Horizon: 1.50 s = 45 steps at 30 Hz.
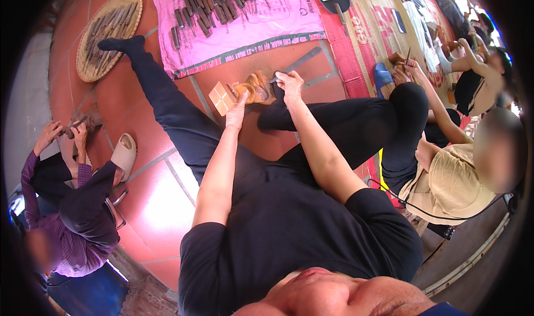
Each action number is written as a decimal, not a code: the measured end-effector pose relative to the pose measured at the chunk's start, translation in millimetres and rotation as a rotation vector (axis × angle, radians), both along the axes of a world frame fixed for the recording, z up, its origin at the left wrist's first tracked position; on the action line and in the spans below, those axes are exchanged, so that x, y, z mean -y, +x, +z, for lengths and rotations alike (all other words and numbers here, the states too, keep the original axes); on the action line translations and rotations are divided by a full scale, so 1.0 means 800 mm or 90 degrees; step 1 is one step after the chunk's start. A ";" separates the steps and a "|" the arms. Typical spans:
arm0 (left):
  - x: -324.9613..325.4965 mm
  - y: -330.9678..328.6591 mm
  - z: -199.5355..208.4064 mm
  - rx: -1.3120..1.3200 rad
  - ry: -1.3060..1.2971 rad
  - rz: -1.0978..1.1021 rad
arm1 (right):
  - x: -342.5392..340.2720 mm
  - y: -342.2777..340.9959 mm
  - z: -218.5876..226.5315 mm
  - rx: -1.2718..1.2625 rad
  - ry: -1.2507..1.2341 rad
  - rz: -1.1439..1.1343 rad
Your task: The person sits on the floor and uses a knife to carve a small block of wood held in the left hand. The carved wood is placed on a pink mat alongside other similar pieces.
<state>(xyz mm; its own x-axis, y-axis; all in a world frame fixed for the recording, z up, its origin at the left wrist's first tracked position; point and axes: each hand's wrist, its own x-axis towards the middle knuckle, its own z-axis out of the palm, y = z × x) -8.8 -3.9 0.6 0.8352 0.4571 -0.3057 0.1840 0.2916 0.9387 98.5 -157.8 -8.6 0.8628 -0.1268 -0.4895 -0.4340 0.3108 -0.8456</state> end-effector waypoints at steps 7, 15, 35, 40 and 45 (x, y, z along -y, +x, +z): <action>-0.001 -0.001 0.002 0.007 0.002 0.005 | -0.022 -0.002 0.014 0.026 0.025 0.079; -0.005 -0.003 0.009 -0.019 -0.020 -0.028 | -0.006 -0.002 0.008 -0.008 0.046 -0.007; 0.001 -0.004 -0.006 0.036 0.006 -0.036 | 0.009 -0.010 -0.001 0.016 -0.022 -0.013; 0.002 -0.005 -0.003 0.016 0.028 -0.044 | -0.001 -0.022 0.003 0.006 0.017 0.105; 0.000 -0.004 -0.007 0.012 -0.010 -0.038 | 0.008 -0.016 0.006 0.003 -0.002 -0.009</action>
<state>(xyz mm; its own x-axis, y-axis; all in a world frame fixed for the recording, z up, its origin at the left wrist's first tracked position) -11.9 -3.8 -5.1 0.8666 0.4014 -0.2964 0.1840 0.2951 0.9376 85.4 -164.5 -3.8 0.8631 -0.1409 -0.4849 -0.4257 0.3137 -0.8488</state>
